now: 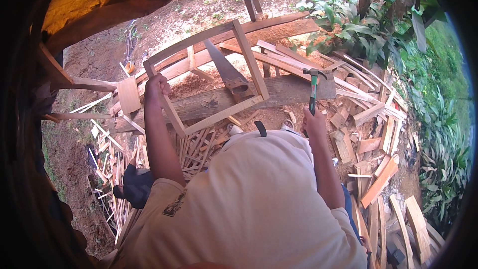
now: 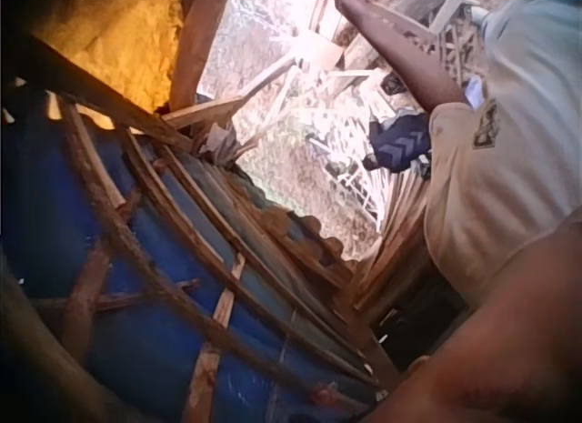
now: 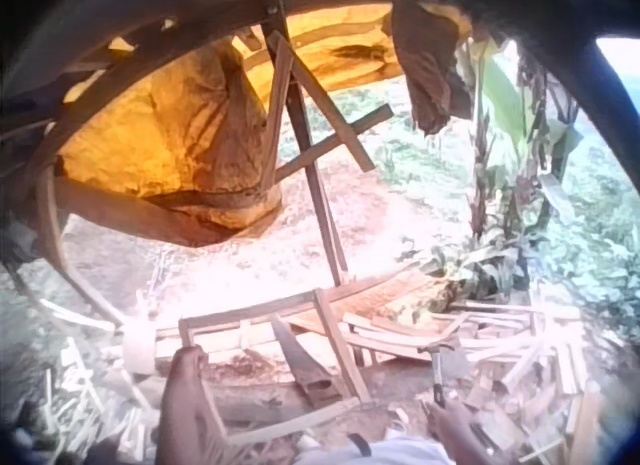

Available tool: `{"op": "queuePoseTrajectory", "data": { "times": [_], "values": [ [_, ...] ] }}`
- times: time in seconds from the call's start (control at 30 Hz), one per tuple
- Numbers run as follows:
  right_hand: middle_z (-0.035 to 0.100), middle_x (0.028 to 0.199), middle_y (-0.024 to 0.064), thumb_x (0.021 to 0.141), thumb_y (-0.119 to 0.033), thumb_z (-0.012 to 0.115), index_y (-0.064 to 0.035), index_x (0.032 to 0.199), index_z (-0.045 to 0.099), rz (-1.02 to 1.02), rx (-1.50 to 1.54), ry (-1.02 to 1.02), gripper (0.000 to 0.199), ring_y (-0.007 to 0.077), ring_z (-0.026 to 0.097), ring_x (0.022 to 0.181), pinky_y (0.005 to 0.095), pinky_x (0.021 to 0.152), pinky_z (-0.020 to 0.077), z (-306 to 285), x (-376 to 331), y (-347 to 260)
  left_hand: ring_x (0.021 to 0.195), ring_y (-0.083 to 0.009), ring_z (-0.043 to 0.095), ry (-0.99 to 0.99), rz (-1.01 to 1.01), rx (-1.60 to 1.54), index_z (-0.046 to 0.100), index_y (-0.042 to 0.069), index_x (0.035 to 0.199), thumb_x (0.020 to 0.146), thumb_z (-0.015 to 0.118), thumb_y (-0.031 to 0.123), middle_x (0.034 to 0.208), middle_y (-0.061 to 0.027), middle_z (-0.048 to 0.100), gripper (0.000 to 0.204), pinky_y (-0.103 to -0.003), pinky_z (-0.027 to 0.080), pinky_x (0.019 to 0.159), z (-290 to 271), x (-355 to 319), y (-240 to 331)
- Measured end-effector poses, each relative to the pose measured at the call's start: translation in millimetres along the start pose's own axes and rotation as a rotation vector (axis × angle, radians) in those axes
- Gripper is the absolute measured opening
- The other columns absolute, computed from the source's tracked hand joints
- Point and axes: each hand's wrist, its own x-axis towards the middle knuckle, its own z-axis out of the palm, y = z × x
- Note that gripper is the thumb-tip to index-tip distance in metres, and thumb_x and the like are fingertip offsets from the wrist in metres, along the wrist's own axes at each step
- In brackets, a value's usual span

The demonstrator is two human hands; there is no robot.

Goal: The person assembles a small wooden frame using a hammer and nails. They position wooden pieces on a workbench, hammer nails into the joints, and inspect the alignment of the frame. The person handles the wood and hammer directly to construct the structure.

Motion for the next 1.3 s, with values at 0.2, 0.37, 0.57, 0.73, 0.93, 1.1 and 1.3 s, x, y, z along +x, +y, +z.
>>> {"op": "queuePoseTrajectory", "data": {
  "times": [0.2, 0.37, 0.57, 0.73, 0.93, 1.1, 1.3],
  "values": [
    [0.037, 0.062, -0.0063, 0.106, -0.02, 0.061, -0.0136, 0.084, 0.045, 0.012, 0.103, -0.005, 0.027, 0.0062, 0.036, 0.047, 0.0281, 0.045, 0.036, 9, 10, -12, 0.048, -0.011, 0.037, 0.012, 0.051, -0.365, 0.042, 0.016, 0.066, 0.091, 0.055, 0.015, 0.059, 0.0024, 0.038, 0.029, -0.03, 0.033, 0.051, -40, 4, -31],
    [0.036, 0.062, -0.0071, 0.106, -0.017, 0.06, -0.0142, 0.087, 0.046, 0.012, 0.075, -0.043, 0.024, 0.0051, 0.035, 0.046, 0.0258, 0.044, 0.0362, -4, 23, -4, 0.049, -0.0133, 0.039, 0.086, 0.186, -0.382, 0.04, 0.015, 0.065, 0.089, 0.059, 0.012, 0.059, 0.001, 0.038, 0.031, -0.03, 0.033, 0.05, -37, 0, -46],
    [0.036, 0.061, -0.0068, 0.106, -0.018, 0.06, -0.0137, 0.089, 0.048, 0.02, 0.036, -0.038, 0.021, 0.0053, 0.036, 0.046, 0.0266, 0.044, 0.038, -6, 17, 0, 0.05, -0.0149, 0.041, 0.187, 0.184, -0.425, 0.042, 0.013, 0.065, 0.091, 0.06, 0.014, 0.06, -0.0007, 0.039, 0.031, -0.032, 0.035, 0.05, -40, 7, -78],
    [0.038, 0.061, -0.0064, 0.106, -0.02, 0.061, -0.0138, 0.088, 0.048, 0.039, 0.034, -0.041, 0.023, 0.0062, 0.038, 0.045, 0.0277, 0.044, 0.0391, -4, 11, 1, 0.049, -0.015, 0.041, 0.159, 0.169, -0.516, 0.045, 0.012, 0.067, 0.091, 0.061, 0.017, 0.06, -0.0008, 0.039, 0.03, -0.033, 0.036, 0.05, -37, 6, -92],
    [0.038, 0.061, -0.006, 0.105, -0.021, 0.061, -0.0144, 0.087, 0.047, 0.042, 0.038, -0.028, 0.024, 0.0067, 0.038, 0.045, 0.0286, 0.044, 0.0398, -4, 11, 5, 0.05, -0.0153, 0.042, 0.221, 0.173, -0.492, 0.045, 0.012, 0.067, 0.09, 0.06, 0.018, 0.06, -0.0003, 0.039, 0.028, -0.033, 0.036, 0.051, -29, 8, -93],
    [0.036, 0.06, -0.0059, 0.106, -0.019, 0.061, -0.0149, 0.086, 0.045, 0.034, 0.046, -0.014, 0.026, 0.0069, 0.036, 0.044, 0.0288, 0.044, 0.0398, -4, 12, 4, 0.051, -0.0155, 0.043, 0.206, 0.172, -0.497, 0.044, 0.013, 0.066, 0.089, 0.059, 0.019, 0.06, -0.0004, 0.04, 0.029, -0.032, 0.036, 0.053, -27, 9, -95],
    [0.035, 0.06, -0.0059, 0.106, -0.018, 0.06, -0.0148, 0.085, 0.044, 0.033, 0.052, -0.012, 0.026, 0.007, 0.035, 0.044, 0.0293, 0.043, 0.039, -3, 10, 2, 0.052, -0.0155, 0.042, 0.205, 0.175, -0.51, 0.043, 0.013, 0.067, 0.091, 0.058, 0.021, 0.06, -0.0004, 0.04, 0.029, -0.032, 0.036, 0.054, -27, 9, -99]
  ]
}}
